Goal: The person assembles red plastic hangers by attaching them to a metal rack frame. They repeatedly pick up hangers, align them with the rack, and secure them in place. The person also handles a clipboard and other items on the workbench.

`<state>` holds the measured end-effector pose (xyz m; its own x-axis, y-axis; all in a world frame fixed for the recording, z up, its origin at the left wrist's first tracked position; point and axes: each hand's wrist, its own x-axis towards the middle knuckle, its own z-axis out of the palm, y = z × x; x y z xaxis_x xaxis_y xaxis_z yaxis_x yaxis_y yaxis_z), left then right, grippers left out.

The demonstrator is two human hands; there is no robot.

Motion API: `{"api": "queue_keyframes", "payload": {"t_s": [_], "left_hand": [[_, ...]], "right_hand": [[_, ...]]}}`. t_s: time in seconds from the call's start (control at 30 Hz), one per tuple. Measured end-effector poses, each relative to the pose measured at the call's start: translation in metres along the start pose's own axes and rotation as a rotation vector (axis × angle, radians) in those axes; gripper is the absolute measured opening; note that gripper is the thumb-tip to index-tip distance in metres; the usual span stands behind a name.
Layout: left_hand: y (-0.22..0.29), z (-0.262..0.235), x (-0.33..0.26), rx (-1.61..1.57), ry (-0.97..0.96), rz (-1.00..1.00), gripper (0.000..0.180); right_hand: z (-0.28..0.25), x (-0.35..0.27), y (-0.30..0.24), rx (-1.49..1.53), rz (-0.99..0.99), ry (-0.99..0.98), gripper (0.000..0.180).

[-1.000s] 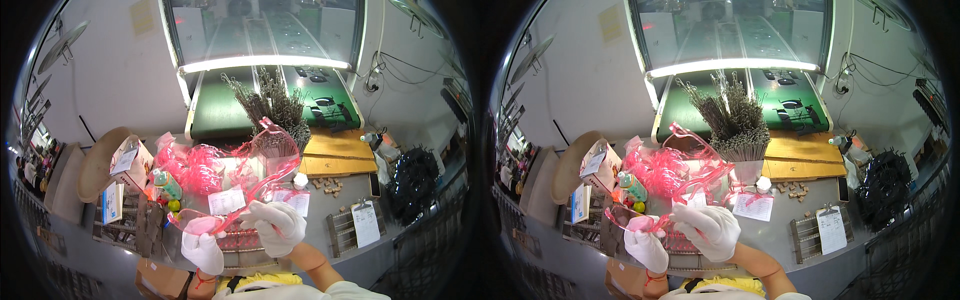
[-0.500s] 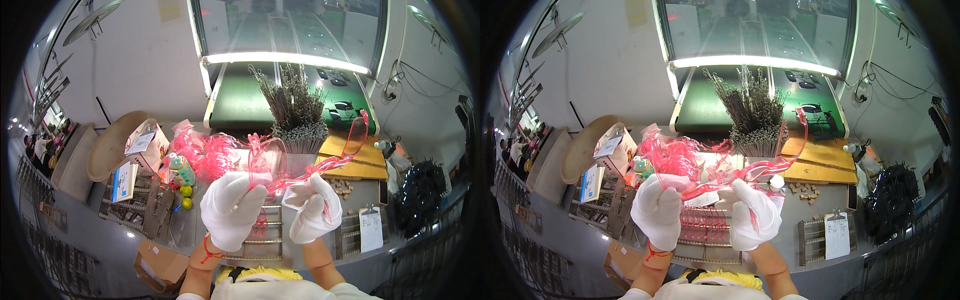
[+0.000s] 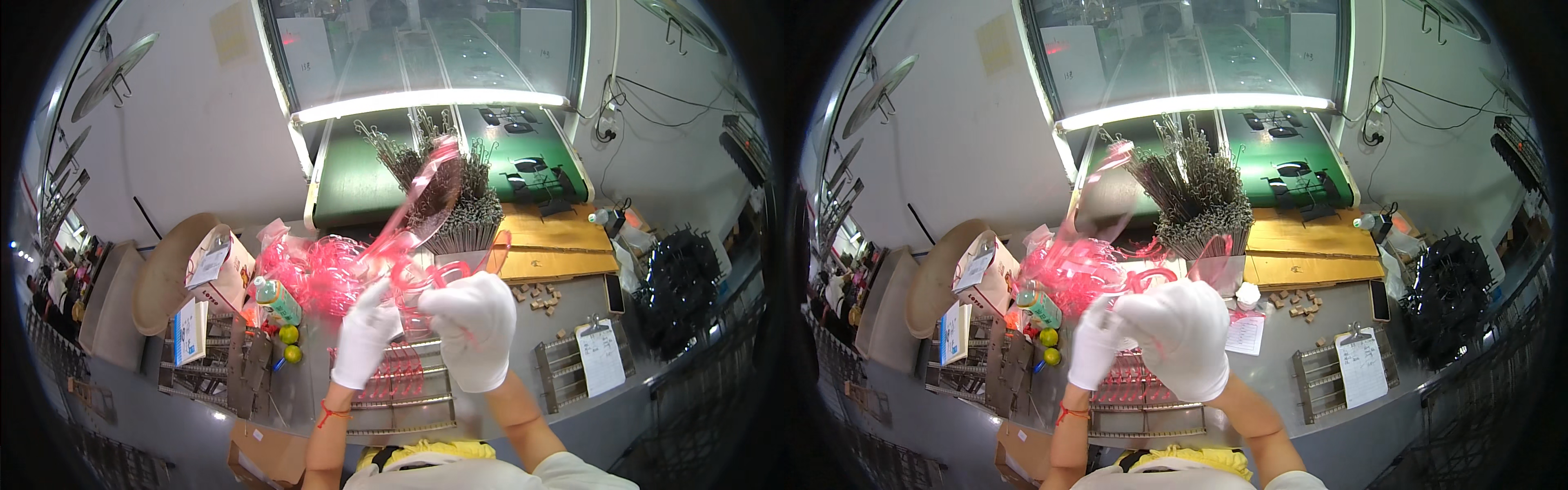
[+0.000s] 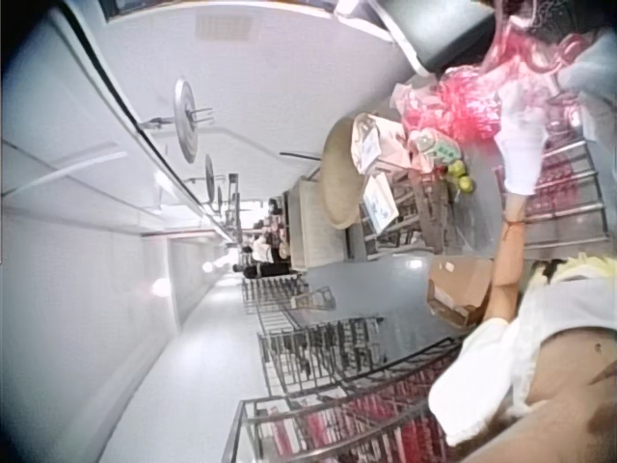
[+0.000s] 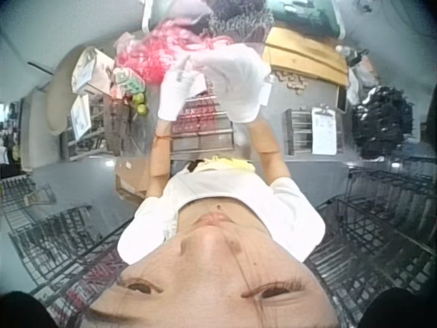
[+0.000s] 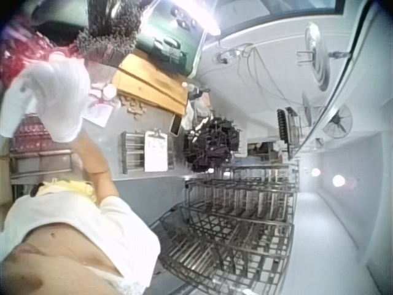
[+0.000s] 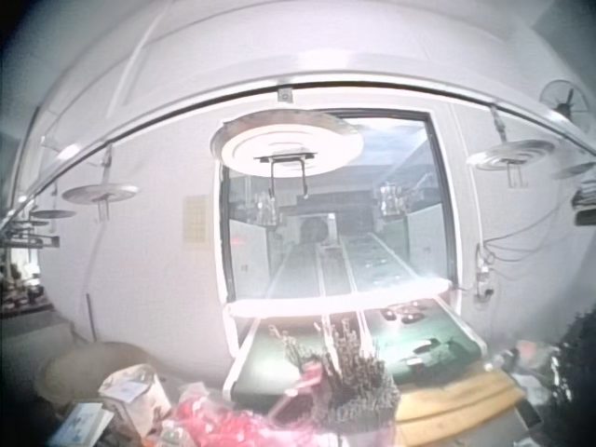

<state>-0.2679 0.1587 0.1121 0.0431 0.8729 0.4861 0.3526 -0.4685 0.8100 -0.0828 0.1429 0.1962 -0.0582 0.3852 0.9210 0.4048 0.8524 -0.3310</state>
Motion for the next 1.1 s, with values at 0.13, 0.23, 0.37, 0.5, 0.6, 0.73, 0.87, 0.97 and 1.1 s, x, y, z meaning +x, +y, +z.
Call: {"api": "queue_keyframes", "payload": {"t_s": [0.13, 0.23, 0.37, 0.5, 0.6, 0.73, 0.87, 0.97, 1.1], "left_hand": [[0.036, -0.026, 0.012, -0.404, 0.464, -0.064, 0.052], [0.062, -0.033, -0.002, -0.316, 0.34, 0.091, 0.049], [0.065, -0.026, -0.01, -0.353, 0.408, 0.006, 0.035], [0.061, -0.023, -0.013, -0.425, 0.449, 0.02, 0.027], [0.061, -0.02, -0.011, -0.455, 0.444, 0.017, 0.025], [0.051, -0.018, -0.012, -0.423, 0.468, -0.054, 0.022], [0.033, -0.012, -0.02, -0.387, 0.583, -0.102, 0.016], [0.03, -0.011, -0.026, -0.411, 0.621, -0.11, 0.016], [0.022, -0.012, -0.032, -0.446, 0.603, -0.044, 0.047]], "right_hand": [[-0.006, -0.005, 0.006, -0.16, -0.085, -0.156, 0.023], [-0.002, -0.009, 0.009, -0.202, -0.127, -0.106, 0.033], [-0.01, -0.005, -0.001, -0.216, -0.164, -0.119, 0.033], [-0.012, 0.001, -0.009, -0.269, -0.235, -0.105, 0.032], [-0.012, 0.004, -0.01, -0.311, -0.272, -0.082, 0.029], [-0.013, 0.004, -0.012, -0.367, -0.307, -0.192, 0.024], [0.001, 0.012, -0.021, -0.394, -0.394, -0.265, 0.026], [0.008, 0.016, -0.02, -0.301, -0.456, -0.318, 0.026], [0.016, 0.02, -0.027, -0.269, -0.439, -0.329, 0.025]]}}
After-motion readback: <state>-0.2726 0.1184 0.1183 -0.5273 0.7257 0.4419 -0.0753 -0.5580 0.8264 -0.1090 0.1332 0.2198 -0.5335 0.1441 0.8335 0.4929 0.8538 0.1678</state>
